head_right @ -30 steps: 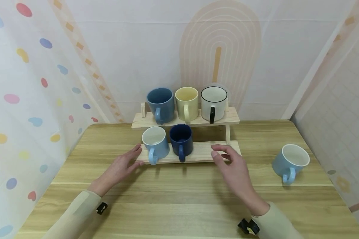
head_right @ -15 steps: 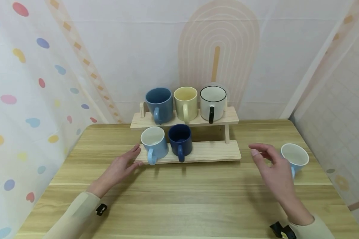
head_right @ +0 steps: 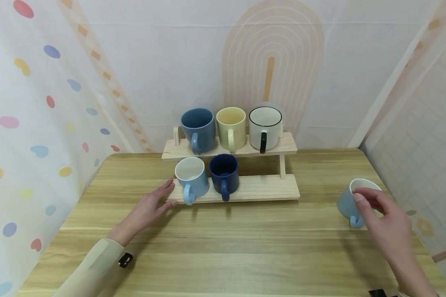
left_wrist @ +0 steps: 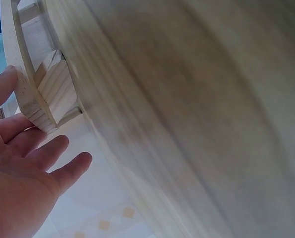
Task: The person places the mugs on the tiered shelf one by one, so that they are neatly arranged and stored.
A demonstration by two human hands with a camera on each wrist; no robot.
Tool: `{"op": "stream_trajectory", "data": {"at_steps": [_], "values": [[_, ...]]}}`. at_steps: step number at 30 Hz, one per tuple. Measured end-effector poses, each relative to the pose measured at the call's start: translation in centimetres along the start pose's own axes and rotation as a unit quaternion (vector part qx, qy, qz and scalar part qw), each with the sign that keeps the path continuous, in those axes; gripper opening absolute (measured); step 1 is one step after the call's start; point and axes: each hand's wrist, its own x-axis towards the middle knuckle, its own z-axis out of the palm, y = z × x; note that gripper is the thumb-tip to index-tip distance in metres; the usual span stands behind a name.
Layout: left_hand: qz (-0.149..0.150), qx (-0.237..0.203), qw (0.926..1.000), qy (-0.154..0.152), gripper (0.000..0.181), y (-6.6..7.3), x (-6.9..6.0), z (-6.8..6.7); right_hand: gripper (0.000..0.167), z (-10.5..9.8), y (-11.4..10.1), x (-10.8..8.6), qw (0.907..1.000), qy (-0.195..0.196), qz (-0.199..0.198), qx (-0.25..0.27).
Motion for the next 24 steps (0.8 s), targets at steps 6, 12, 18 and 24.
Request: {"op": "stream_trajectory", "data": {"at_steps": [6, 12, 18, 24], "values": [[-0.003, -0.001, 1.0000, -0.001, 0.065, 0.0, 0.0, 0.0, 0.029, -1.9, 2.5, -0.5, 0.9994, 0.009, 0.030, 0.016], [0.000, 0.002, 1.0000, -0.003, 0.066, 0.0, 0.0, -0.1, 0.036, -2.9, 5.2, -0.7, 0.9905, -0.016, 0.022, 0.134], [0.005, 0.004, 1.0000, 0.000, 0.065, -0.1, 0.0, 0.0, 0.039, -3.5, 7.1, -1.2, 0.9827, -0.083, 0.035, 0.162], [0.007, 0.005, 1.0000, 0.000, 0.065, -0.1, 0.1, 0.0, 0.047, -3.5, 8.5, -1.4, 0.9757, -0.170, 0.052, 0.128]]}}
